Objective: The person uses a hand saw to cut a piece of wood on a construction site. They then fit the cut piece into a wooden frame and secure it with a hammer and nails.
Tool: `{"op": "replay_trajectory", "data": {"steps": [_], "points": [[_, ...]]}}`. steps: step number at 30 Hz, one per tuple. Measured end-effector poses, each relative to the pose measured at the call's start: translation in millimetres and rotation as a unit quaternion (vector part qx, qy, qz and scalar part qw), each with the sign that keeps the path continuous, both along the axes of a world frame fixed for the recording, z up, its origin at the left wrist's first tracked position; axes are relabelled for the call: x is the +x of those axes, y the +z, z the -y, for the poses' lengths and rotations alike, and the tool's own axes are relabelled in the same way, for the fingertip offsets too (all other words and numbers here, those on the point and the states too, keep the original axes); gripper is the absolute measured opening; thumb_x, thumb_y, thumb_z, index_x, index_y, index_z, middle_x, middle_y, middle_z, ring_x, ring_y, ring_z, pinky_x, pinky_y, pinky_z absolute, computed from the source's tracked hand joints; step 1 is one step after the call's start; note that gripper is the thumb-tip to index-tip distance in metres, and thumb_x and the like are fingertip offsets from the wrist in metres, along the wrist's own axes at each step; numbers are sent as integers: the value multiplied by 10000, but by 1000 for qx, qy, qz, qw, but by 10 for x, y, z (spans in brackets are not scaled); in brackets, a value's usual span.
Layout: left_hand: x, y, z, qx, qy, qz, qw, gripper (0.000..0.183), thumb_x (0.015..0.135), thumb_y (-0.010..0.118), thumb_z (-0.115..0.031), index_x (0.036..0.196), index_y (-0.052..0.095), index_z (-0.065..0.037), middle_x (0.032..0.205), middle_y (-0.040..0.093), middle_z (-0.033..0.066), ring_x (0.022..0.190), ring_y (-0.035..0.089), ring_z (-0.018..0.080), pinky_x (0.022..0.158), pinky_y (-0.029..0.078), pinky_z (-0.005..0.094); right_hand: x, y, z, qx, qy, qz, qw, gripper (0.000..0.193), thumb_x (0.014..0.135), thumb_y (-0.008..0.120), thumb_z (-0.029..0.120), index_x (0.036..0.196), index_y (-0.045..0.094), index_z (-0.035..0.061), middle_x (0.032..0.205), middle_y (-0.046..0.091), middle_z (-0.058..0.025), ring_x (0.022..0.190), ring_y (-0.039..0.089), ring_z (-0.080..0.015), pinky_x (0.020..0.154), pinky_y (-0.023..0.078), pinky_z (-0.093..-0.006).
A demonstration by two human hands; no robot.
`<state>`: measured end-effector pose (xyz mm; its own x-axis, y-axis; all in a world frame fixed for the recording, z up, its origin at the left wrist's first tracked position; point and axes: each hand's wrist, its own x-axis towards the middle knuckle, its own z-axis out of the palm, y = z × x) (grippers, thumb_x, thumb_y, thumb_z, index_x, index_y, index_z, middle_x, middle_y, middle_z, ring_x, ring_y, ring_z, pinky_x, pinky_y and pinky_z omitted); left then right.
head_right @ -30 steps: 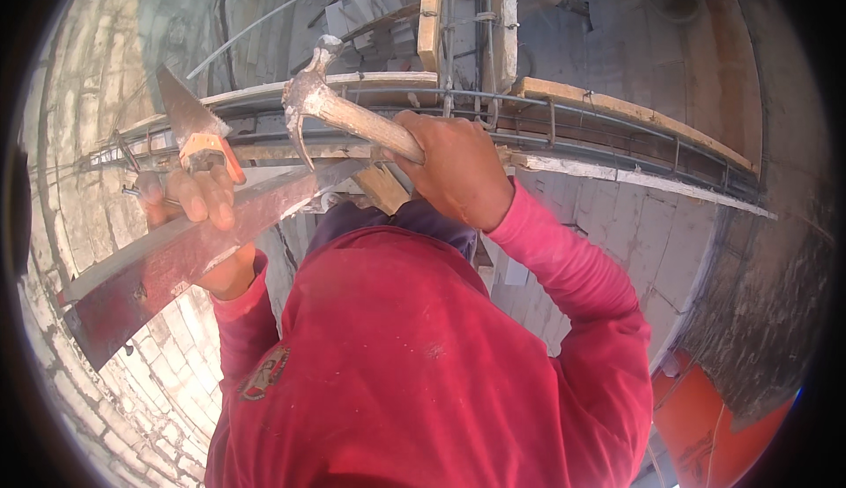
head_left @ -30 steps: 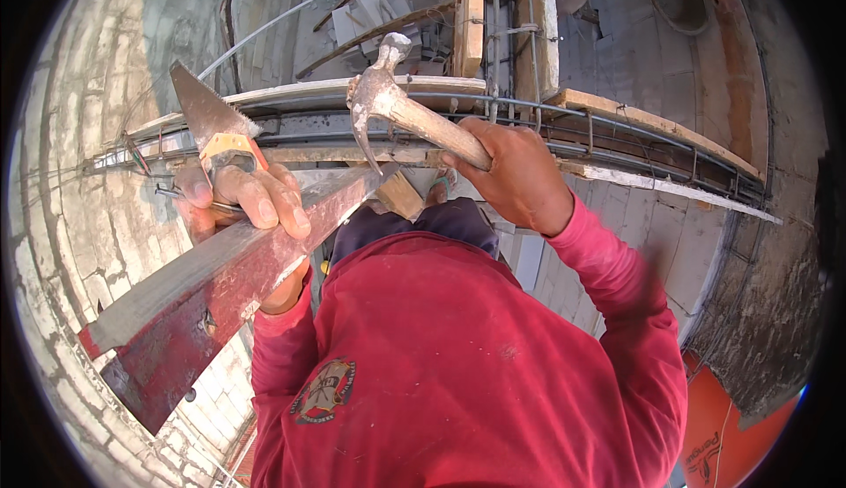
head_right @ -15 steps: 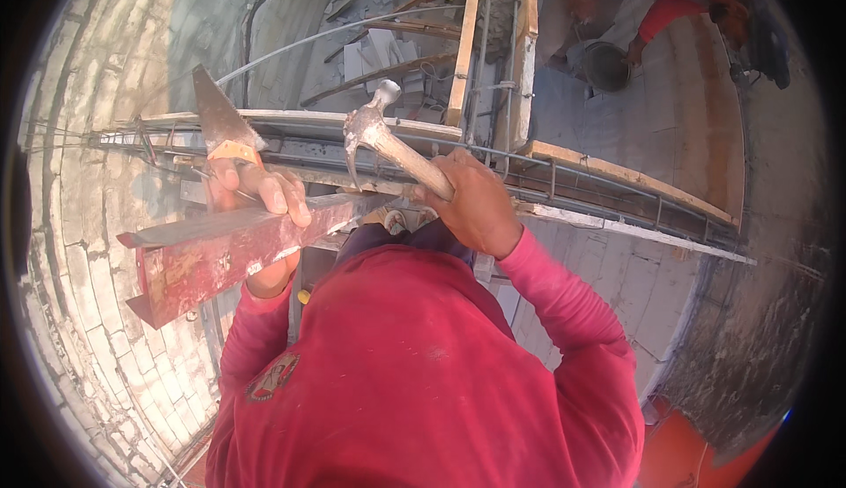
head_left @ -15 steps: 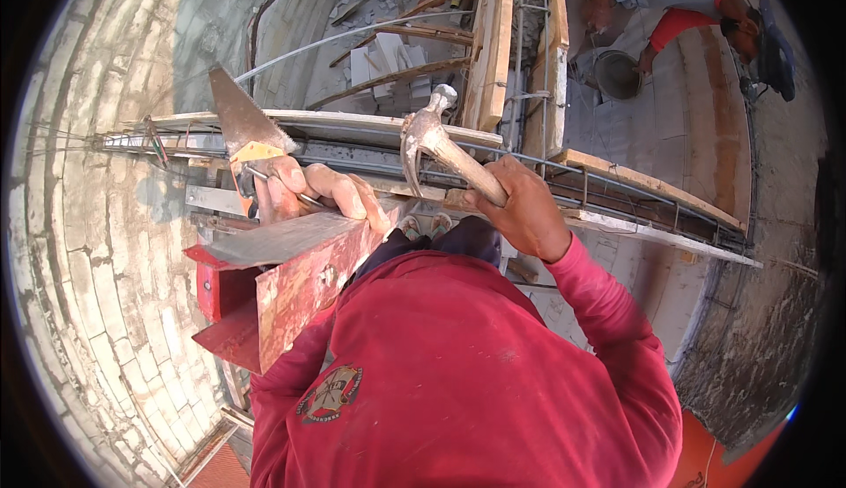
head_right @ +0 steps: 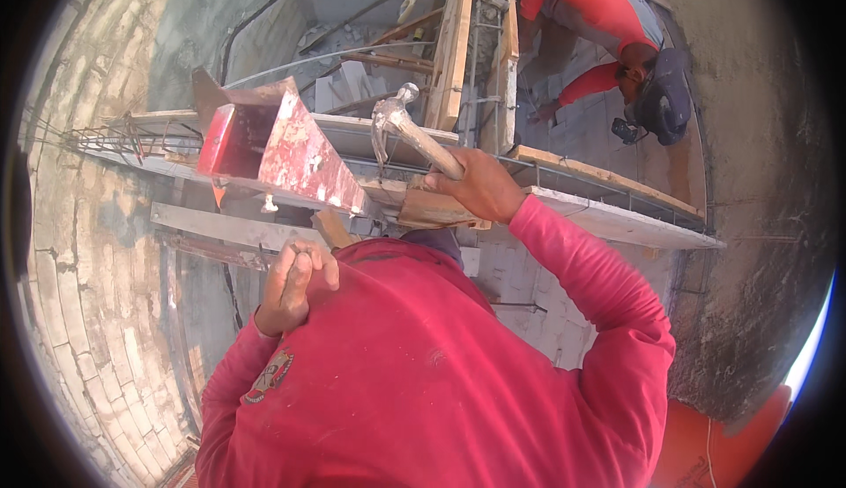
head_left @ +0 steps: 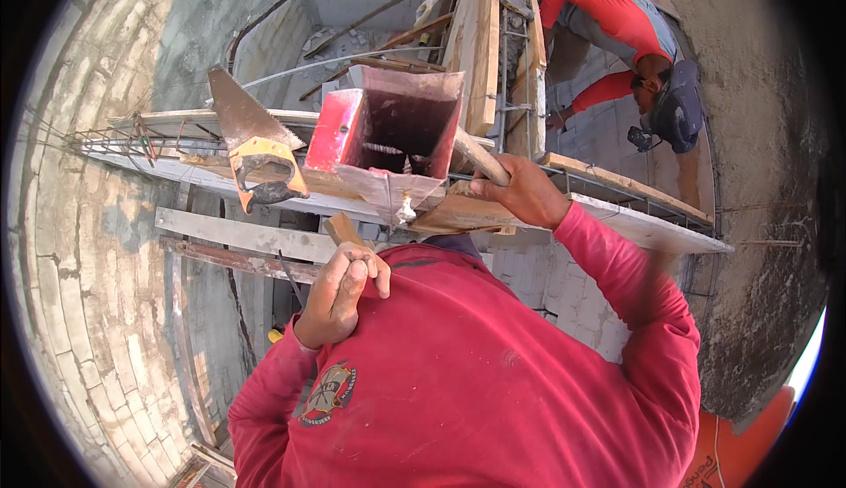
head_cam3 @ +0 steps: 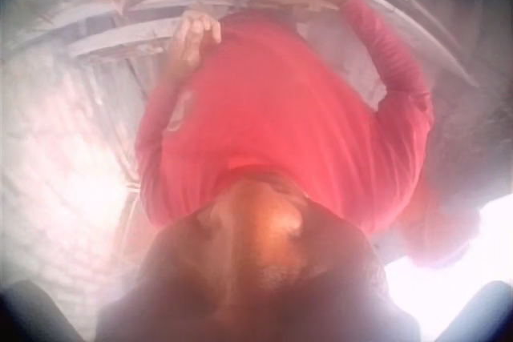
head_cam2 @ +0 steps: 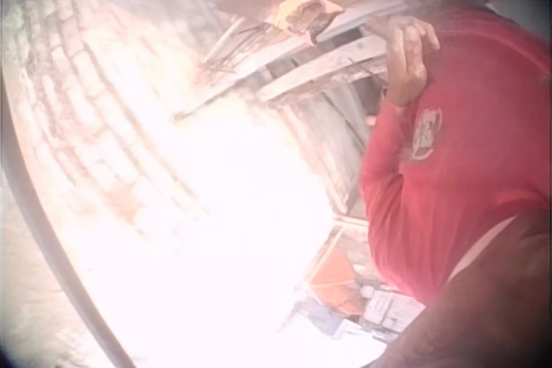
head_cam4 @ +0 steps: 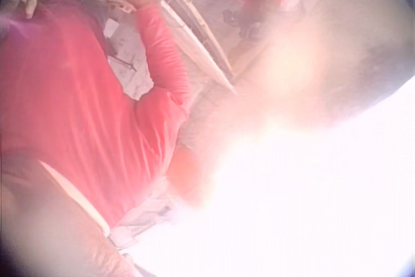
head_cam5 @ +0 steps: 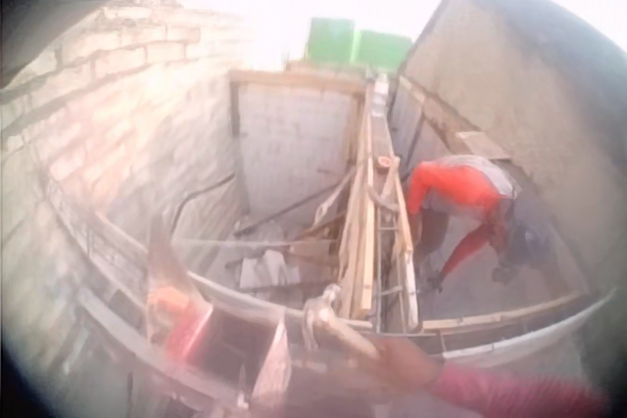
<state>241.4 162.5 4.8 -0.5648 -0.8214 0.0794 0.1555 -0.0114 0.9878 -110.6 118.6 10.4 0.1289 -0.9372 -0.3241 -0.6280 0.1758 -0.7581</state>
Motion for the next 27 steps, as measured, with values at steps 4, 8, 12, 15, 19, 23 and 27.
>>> {"op": "replay_trajectory", "data": {"steps": [4,8,12,15,19,23,27], "points": [[-304,-281,-77,-69,8,114,991,332,1179,426,-284,1062,564,-6,992,604,87,892,578,184,883,488,335,-39,30,83,28,25,2,999,369,1001,760,333,1116,719,-15,885,695,-110,853,618,-173,822,513,-380],[-681,-425,-184,26,75,108,991,346,1160,504,-304,1047,621,1,921,595,34,856,565,123,829,481,299,-97,80,198,99,35,9,994,345,1012,743,318,1090,720,-17,871,666,-62,842,594,-155,801,504,-366],[-1113,-556,-259,145,200,74,966,370,1130,581,-339,1085,701,8,832,624,-11,757,552,68,722,469,255,-155,99,306,106,69,19,992,335,1018,731,310,1103,718,-14,847,634,-40,821,564,-137,784,491,-347],[-1400,-701,-263,172,310,74,932,354,1115,611,-333,1146,749,-8,827,686,-10,686,539,53,653,457,242,-187,118,389,124,78,62,987,322,1029,709,295,1119,718,-14,834,625,-16,807,557,-110,758,479,-318],[-1631,-831,-181,176,413,84,889,316,1095,639,-301,1198,775,-35,850,754,29,656,553,63,631,479,276,-230,244,536,111,106,38,987,307,1032,703,275,1150,721,-8,839,624,5,755,570,-79,692,486,-291],[-1774,-926,-42,25,495,147,856,290,1055,673,-276,1182,773,-34,893,779,124,700,703,259,695,533,387,-263,450,633,47,159,17,986,301,1038,713,245,1210,707,-2,863,641,0,715,588,-68,627,492,-276],[-1860,-1046,-2,38,504,155,849,251,1054,666,-250,1143,783,-47,808,724,66,694,599,158,686,489,345,-235,631,683,-53,207,-15,977,312,1037,735,240,1214,688,-13,877,659,-67,744,596,-120,691,497,-315]]}}
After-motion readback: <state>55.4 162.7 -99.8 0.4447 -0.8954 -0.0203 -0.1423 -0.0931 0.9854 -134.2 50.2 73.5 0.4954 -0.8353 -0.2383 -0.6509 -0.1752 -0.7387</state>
